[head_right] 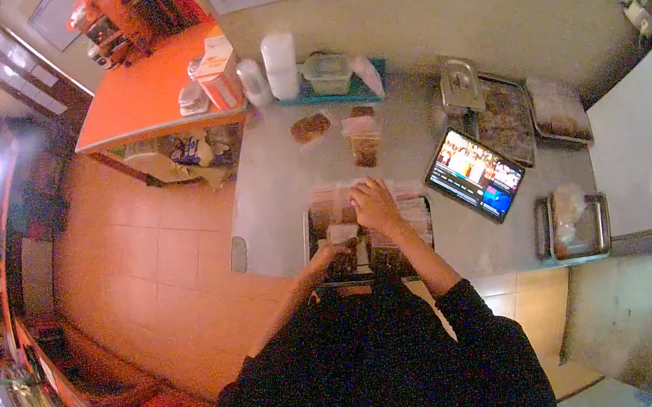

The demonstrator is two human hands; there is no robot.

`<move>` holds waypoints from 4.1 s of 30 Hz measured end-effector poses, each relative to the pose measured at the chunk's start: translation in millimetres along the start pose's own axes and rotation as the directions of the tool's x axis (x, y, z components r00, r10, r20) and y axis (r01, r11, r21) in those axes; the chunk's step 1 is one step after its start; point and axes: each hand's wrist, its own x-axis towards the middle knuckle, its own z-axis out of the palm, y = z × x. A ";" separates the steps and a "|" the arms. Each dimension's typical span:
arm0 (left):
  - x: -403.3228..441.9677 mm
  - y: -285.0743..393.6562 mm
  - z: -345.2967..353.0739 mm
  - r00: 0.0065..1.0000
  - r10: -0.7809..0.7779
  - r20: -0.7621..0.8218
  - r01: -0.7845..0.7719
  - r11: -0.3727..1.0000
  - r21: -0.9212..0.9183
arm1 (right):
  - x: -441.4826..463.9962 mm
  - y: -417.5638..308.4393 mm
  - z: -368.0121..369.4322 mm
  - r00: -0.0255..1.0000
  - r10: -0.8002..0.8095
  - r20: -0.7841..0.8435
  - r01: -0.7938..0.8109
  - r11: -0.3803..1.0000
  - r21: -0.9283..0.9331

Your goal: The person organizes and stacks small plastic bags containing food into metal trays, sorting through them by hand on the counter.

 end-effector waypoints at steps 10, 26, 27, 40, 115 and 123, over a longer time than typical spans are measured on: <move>21.7 -9.1 -22.7 0.994 0.093 0.061 -0.100 0.987 0.129 | 6.7 -17.1 -14.4 0.990 0.121 -0.074 -0.119 0.992 0.036; -62.3 47.9 -24.1 0.995 0.085 0.053 -0.055 0.909 -0.413 | 24.2 -87.9 -49.9 0.947 0.191 0.257 -0.305 0.783 0.542; -62.1 47.7 -25.8 0.994 0.092 0.055 -0.058 0.892 -0.449 | 25.4 -90.4 -50.2 0.952 0.202 0.228 -0.298 0.774 0.559; -96.1 30.3 -80.2 0.952 0.185 -0.246 -0.285 0.828 -0.482 | 13.5 -73.9 -45.2 0.719 -0.026 0.694 -0.457 0.735 0.501; -105.8 31.7 -84.3 0.972 0.205 -0.117 -0.232 0.915 -0.329 | 4.3 -65.4 -41.5 0.795 0.078 0.601 -0.405 0.807 0.430; -62.5 26.5 -32.3 0.911 0.200 0.362 -0.312 0.906 0.285 | 0.7 -59.9 20.8 0.911 0.266 0.316 -0.358 0.890 0.282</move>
